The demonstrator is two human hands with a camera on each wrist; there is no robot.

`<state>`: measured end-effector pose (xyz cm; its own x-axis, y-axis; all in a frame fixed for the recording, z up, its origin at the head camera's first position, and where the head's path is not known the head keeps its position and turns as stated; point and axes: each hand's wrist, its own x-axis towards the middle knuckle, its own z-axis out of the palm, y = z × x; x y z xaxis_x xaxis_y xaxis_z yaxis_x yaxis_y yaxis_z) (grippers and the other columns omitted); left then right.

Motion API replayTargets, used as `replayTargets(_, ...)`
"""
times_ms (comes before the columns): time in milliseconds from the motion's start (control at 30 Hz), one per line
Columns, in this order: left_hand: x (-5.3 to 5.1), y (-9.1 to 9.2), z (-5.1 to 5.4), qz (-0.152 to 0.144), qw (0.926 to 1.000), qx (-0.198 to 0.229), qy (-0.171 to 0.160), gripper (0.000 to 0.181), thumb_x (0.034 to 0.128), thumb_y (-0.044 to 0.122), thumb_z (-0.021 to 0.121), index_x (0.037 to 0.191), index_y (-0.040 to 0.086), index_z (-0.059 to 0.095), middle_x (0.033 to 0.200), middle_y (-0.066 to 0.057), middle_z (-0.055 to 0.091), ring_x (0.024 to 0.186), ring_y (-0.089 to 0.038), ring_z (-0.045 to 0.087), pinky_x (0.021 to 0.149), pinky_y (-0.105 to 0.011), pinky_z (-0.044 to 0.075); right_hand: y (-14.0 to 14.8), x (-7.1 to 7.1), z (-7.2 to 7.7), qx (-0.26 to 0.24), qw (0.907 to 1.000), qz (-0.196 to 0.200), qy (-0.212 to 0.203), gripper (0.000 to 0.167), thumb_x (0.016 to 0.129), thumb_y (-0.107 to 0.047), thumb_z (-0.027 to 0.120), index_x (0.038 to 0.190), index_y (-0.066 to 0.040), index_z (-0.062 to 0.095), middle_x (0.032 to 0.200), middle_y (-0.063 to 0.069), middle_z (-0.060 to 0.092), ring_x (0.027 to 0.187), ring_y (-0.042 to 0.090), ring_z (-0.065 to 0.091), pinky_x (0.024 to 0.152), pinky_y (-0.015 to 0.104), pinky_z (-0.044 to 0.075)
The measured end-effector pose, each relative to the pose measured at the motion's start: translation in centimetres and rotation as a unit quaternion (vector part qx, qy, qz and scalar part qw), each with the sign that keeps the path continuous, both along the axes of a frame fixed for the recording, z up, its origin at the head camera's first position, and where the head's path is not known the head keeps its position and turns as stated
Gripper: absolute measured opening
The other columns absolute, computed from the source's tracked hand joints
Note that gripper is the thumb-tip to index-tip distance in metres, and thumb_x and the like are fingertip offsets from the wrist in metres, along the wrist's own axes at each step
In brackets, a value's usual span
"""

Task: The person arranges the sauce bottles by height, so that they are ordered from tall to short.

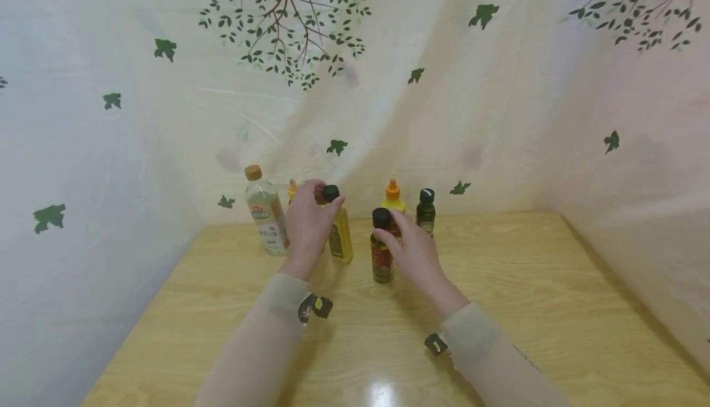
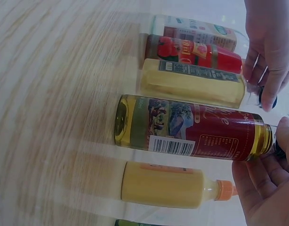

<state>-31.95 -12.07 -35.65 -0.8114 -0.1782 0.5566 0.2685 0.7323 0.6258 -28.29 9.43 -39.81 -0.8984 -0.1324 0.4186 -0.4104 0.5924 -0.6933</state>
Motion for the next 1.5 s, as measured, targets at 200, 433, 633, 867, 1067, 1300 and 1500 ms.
replayTargets(200,-0.7,0.1,-0.4,0.021,0.9997,-0.005,0.007,0.045,0.0954,0.034,0.091,0.126,0.009,0.069,0.108,-0.008,0.073,0.096,-0.028,0.07,0.081,-0.049,0.058,0.0,-0.1,-0.1,-0.003,1.0,0.004,0.008,0.036,0.11,-0.031,0.072,0.14,-0.013,0.066,0.12,0.008,0.078,0.113,0.031,0.075,0.099,0.058,0.059)
replayTargets(433,-1.3,0.2,-0.7,0.042,0.9991,-0.009,-0.002,0.045,0.0951,0.035,0.091,0.125,0.009,0.069,0.111,-0.009,0.073,0.098,-0.028,0.07,0.081,-0.049,0.059,-0.1,-0.1,-0.2,-0.005,0.9999,0.0,0.015,0.036,0.109,-0.029,0.074,0.139,-0.012,0.067,0.119,0.008,0.079,0.111,0.031,0.075,0.097,0.058,0.059)
replayTargets(633,-1.4,0.2,-0.5,0.054,0.9984,-0.015,-0.009,0.043,0.0957,0.034,0.09,0.123,0.009,0.069,0.111,-0.009,0.073,0.098,-0.028,0.07,0.082,-0.048,0.06,0.0,-0.1,-0.4,-0.004,0.9998,-0.001,0.017,0.038,0.109,-0.03,0.074,0.141,-0.012,0.066,0.12,0.008,0.079,0.112,0.03,0.075,0.098,0.059,0.057)
replayTargets(867,-1.6,0.2,-0.4,0.058,0.9982,-0.015,-0.003,0.043,0.0953,0.032,0.091,0.122,0.008,0.069,0.109,-0.01,0.072,0.094,-0.029,0.069,0.078,-0.048,0.059,0.0,0.0,-0.3,-0.006,0.9998,0.001,0.02,0.04,0.108,-0.032,0.074,0.142,-0.013,0.067,0.12,0.007,0.079,0.111,0.031,0.075,0.097,0.058,0.058)
replayTargets(1067,-1.7,0.1,-0.5,0.059,0.9981,-0.014,-0.003,0.042,0.096,0.033,0.09,0.122,0.008,0.068,0.108,-0.009,0.071,0.093,-0.028,0.068,0.077,-0.046,0.058,-0.1,0.0,-0.3,-0.006,0.9998,-0.001,0.021,0.038,0.108,-0.031,0.075,0.141,-0.012,0.067,0.118,0.008,0.079,0.11,0.031,0.075,0.095,0.058,0.059)
replayTargets(1300,-1.7,0.1,-0.5,0.063,0.9977,-0.02,-0.014,0.043,0.0971,0.036,0.089,0.124,0.009,0.068,0.112,-0.008,0.071,0.096,-0.026,0.068,0.08,-0.045,0.059,-0.1,0.0,-0.3,0.0,0.9997,-0.001,0.023,0.038,0.108,-0.031,0.074,0.141,-0.013,0.066,0.119,0.008,0.079,0.111,0.031,0.075,0.096,0.058,0.058)
replayTargets(1500,-1.7,0.2,-0.6,0.063,0.9976,-0.027,-0.013,0.044,0.0977,0.035,0.088,0.126,0.009,0.067,0.117,-0.008,0.071,0.098,-0.025,0.069,0.081,-0.045,0.061,0.0,0.0,-0.3,0.002,0.9997,0.001,0.026,0.04,0.109,-0.032,0.073,0.142,-0.012,0.066,0.12,0.008,0.079,0.111,0.031,0.075,0.096,0.058,0.058)
